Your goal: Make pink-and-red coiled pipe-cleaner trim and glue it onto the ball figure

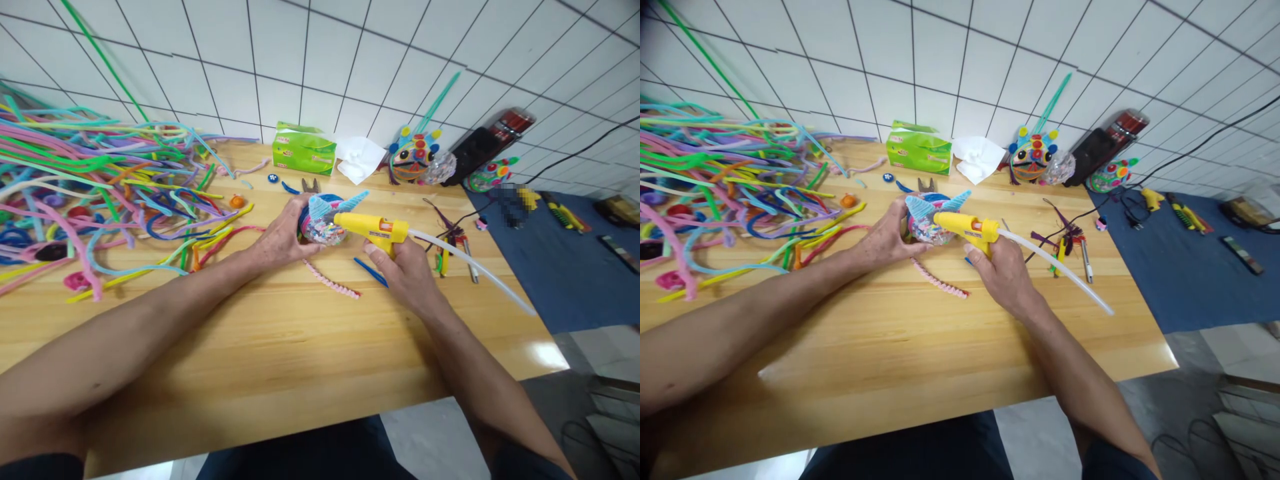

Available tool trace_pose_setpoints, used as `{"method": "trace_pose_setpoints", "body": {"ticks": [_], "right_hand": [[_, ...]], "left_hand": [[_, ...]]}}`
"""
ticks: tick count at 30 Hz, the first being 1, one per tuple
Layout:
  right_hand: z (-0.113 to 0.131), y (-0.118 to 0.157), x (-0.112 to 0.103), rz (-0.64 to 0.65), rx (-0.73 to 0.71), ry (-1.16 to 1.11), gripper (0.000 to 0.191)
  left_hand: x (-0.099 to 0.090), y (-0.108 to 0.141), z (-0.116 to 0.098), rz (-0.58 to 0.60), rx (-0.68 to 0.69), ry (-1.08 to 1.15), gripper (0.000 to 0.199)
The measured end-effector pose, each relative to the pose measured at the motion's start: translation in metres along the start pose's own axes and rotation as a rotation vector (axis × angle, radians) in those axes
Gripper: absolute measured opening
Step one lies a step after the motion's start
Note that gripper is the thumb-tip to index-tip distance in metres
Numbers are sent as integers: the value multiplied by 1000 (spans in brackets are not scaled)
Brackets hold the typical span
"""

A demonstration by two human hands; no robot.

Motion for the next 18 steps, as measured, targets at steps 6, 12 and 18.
{"method": "trace_pose_setpoints", "body": {"ticks": [6, 12, 18], "right_hand": [[-2, -1, -3, 0, 28, -10, 25], [-9, -2, -7, -37, 27, -10, 26], [-21, -3, -16, -40, 82, -19, 24]], "left_hand": [[0, -1, -2, 3, -3, 8, 96], [-1, -2, -4, 15, -19, 11, 97], [0, 0, -3, -1, -44, 21, 97]]}}
Point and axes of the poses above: each hand's wrist, its own y-axis away from the middle knuckle, its own x-axis out of the palm, z = x × y, the point moved 7 cm from there along -y, towards the middle knuckle, and after that the axes turned 1 degree about -x, right-handed, at the moved point
